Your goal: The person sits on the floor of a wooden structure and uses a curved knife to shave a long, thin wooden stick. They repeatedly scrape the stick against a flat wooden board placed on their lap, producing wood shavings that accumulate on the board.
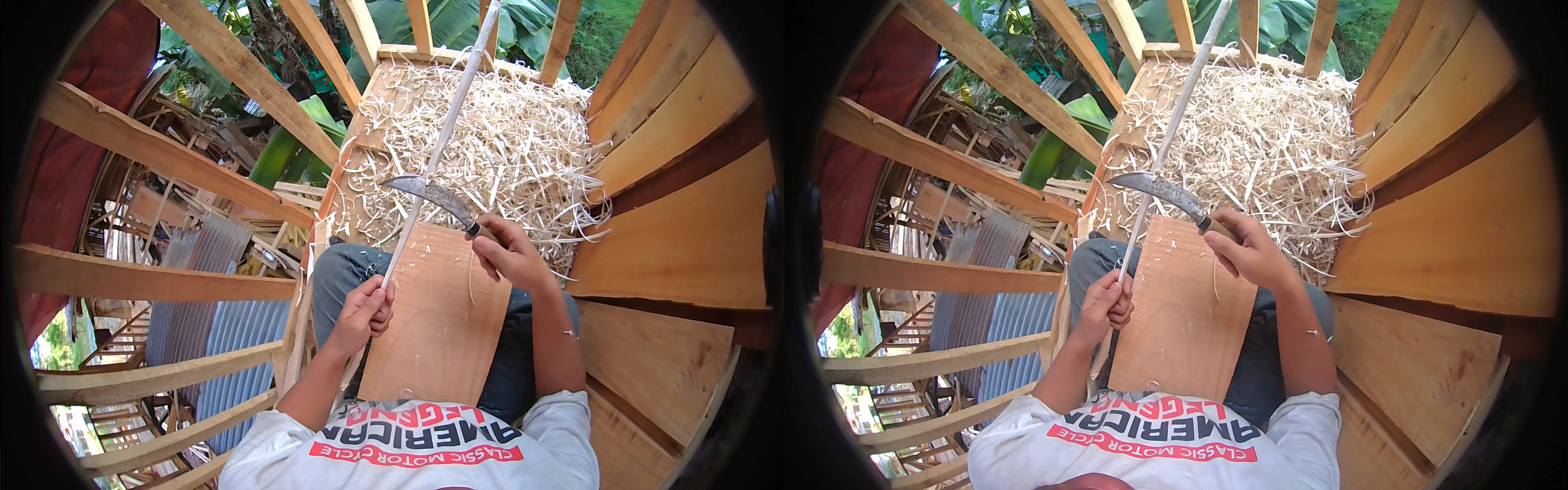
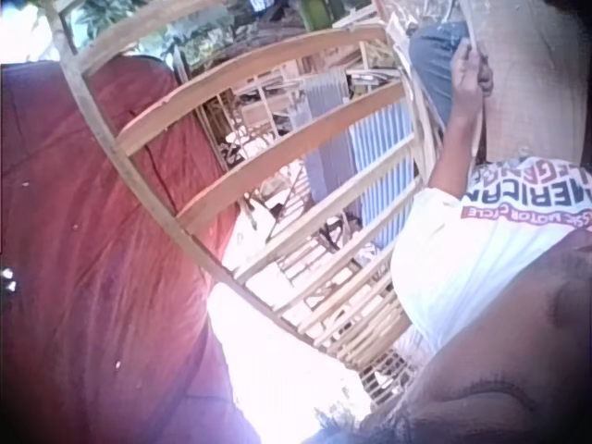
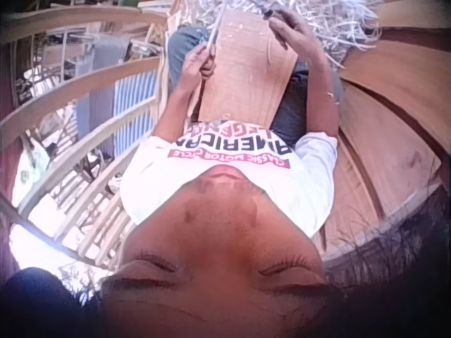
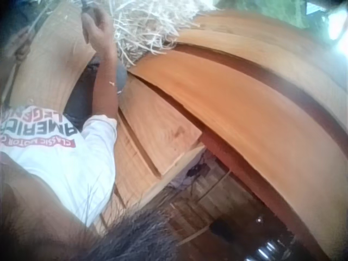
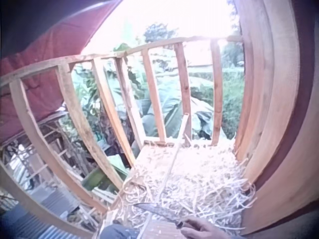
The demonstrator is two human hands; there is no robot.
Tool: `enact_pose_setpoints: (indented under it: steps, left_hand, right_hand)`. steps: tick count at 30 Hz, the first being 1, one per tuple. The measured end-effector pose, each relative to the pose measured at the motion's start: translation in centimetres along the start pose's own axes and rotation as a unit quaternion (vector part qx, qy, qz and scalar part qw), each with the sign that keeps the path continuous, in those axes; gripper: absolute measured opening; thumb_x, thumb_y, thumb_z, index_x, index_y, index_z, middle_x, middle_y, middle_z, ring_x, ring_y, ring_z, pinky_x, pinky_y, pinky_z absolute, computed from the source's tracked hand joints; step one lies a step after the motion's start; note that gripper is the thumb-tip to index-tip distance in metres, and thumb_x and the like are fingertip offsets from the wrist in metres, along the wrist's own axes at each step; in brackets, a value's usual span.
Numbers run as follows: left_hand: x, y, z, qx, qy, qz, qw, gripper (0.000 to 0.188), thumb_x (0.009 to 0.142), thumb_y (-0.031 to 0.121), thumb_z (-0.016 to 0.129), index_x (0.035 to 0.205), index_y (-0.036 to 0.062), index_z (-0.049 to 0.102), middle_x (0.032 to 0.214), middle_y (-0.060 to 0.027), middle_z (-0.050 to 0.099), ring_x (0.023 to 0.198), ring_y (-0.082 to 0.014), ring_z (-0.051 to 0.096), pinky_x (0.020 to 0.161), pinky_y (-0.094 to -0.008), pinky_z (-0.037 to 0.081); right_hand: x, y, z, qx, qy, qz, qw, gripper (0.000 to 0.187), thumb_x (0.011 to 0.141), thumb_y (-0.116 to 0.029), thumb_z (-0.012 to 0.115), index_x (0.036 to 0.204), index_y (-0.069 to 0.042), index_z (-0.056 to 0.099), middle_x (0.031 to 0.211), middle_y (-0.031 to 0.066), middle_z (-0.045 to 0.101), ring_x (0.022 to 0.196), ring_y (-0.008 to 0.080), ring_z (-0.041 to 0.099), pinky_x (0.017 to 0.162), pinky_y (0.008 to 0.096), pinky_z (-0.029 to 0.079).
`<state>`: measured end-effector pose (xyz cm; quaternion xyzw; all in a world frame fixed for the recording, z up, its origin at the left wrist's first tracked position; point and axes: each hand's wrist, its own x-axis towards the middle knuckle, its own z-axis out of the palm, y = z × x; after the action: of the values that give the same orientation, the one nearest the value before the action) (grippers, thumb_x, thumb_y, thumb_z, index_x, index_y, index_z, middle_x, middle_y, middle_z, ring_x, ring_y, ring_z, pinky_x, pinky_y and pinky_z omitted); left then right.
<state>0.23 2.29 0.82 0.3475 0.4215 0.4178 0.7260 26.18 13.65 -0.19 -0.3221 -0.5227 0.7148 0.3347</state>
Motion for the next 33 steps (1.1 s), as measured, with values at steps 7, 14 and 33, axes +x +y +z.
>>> enact_pose_setpoints:
  steps: [7,14,33]
  left_hand:
    - [-0.1,0.0,-0.3,0.004,-0.004,0.01,1.0,0.021,0.1,0.027,0.038,0.092,0.0073,0.042,0.059,0.0064,0.024,0.046,-0.0031,0.02,0.041,-0.0195,0.016]
    - [-0.2,0.2,0.0,-0.025,-0.015,0.0,1.0,0.02,0.1,0.026,0.038,0.092,0.0074,0.042,0.06,0.0064,0.025,0.046,-0.0029,0.02,0.04,-0.0194,0.016]
    - [0.1,-0.1,0.4,0.028,-0.012,-0.001,1.0,0.02,0.099,0.025,0.038,0.092,0.0076,0.042,0.06,0.0066,0.026,0.048,-0.0029,0.02,0.042,-0.0189,0.016]
  right_hand:
    - [0.1,0.3,0.9,-0.266,0.143,-0.153,0.941,0.027,0.086,-0.015,0.065,0.107,0.001,0.057,0.064,0.0018,0.056,0.056,0.0064,0.051,0.05,0.0211,0.041]
    - [0.2,0.9,0.0,-0.214,0.209,-0.175,0.938,0.026,0.084,-0.014,0.067,0.105,-0.001,0.061,0.061,-0.0006,0.05,0.055,0.0049,0.043,0.05,0.0217,0.036]
    - [-1.1,0.2,-0.1,-0.164,-0.015,-0.046,0.985,0.024,0.085,-0.014,0.067,0.098,0.005,0.064,0.06,-0.006,0.048,0.056,0.0023,0.039,0.049,0.0202,0.031]
